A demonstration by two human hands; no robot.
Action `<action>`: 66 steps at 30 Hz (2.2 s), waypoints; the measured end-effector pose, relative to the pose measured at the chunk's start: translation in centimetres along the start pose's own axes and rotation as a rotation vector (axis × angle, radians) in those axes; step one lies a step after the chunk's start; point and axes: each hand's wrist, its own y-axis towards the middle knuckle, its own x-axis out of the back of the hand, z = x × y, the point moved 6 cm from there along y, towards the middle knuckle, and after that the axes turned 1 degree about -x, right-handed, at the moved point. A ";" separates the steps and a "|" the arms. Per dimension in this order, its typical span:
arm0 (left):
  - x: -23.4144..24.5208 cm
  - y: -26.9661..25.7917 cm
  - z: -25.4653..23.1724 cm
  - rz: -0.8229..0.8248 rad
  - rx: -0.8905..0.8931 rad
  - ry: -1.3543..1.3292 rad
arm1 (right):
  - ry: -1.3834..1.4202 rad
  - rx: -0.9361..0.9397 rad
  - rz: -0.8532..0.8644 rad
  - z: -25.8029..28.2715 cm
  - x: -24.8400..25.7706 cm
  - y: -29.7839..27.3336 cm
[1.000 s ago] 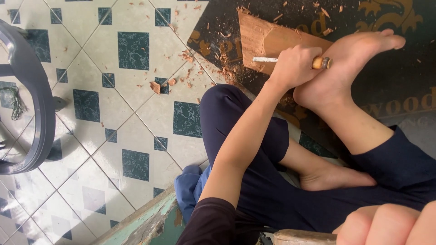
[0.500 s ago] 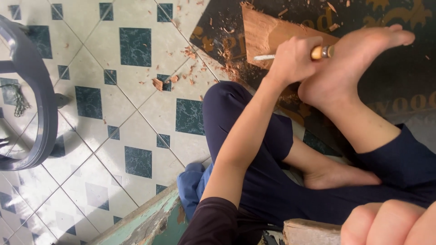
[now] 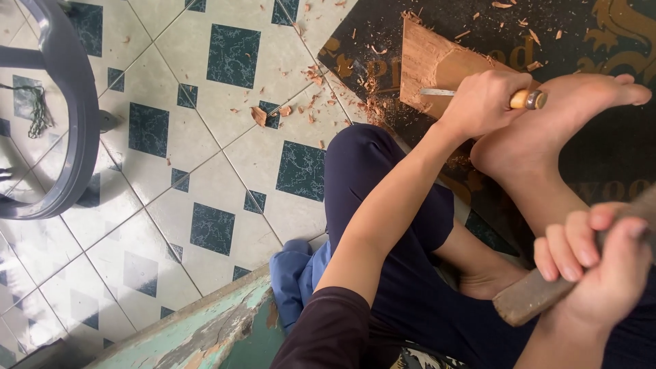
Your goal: Carving a piece of wood using a hand chisel and a hammer while sitting on the floor.
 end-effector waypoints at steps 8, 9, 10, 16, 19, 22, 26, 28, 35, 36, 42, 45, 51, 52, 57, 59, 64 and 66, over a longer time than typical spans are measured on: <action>-1.0 0.5 0.5 0.032 0.067 0.018 | 0.115 -0.334 -0.039 -6.0 3.0 2.1; -1.1 0.5 0.6 0.035 0.066 0.017 | 0.116 -0.334 -0.043 -6.0 2.4 2.3; -1.2 0.5 0.7 0.030 0.068 0.018 | 0.075 -0.330 -0.083 -6.1 2.1 2.5; -1.4 0.7 1.3 0.046 0.099 0.055 | 0.055 -0.358 -0.170 -6.1 0.6 3.8; -1.3 0.8 1.6 0.071 0.107 0.057 | 0.050 -0.360 -0.204 -5.9 0.7 4.1; -1.4 0.7 1.6 0.078 0.100 0.057 | 0.050 -0.368 -0.187 -5.7 0.7 3.8; -0.3 0.8 1.0 0.037 0.094 0.047 | 0.188 -0.420 -0.007 -5.7 2.0 3.2; 0.2 0.7 0.7 0.029 0.089 0.027 | 0.173 -0.352 0.009 -3.5 3.5 3.0; 1.2 0.7 0.1 -0.073 -0.010 -0.010 | 0.089 -0.276 -0.137 -2.2 2.4 4.0; 1.8 0.8 0.4 -0.075 -0.006 0.008 | 0.100 -0.283 -0.124 -2.4 2.2 4.7; 1.8 0.8 0.1 -0.089 0.089 -0.048 | -0.027 -0.331 -0.100 -3.1 1.7 5.9; -0.5 0.8 1.4 0.039 0.139 0.064 | 0.017 -0.459 -0.040 -3.5 0.9 5.5; -2.1 1.3 2.8 0.097 0.154 0.119 | 0.026 -0.290 -0.052 -0.2 2.3 4.2; -1.8 1.4 2.7 0.064 0.155 0.103 | 0.010 -0.247 -0.137 0.0 2.2 4.1; -1.0 1.0 3.1 0.079 0.197 0.247 | -0.222 -0.518 -0.110 -4.5 0.7 5.8; -0.9 0.0 2.9 0.057 0.144 0.174 | -0.214 -0.399 -0.236 -3.9 1.2 5.8; -1.5 0.7 4.4 0.064 0.168 0.239 | -0.171 -0.432 -0.174 -3.7 -0.3 5.6; -1.4 0.5 4.2 0.069 0.188 0.244 | -0.195 -0.491 -0.138 -4.0 0.2 4.6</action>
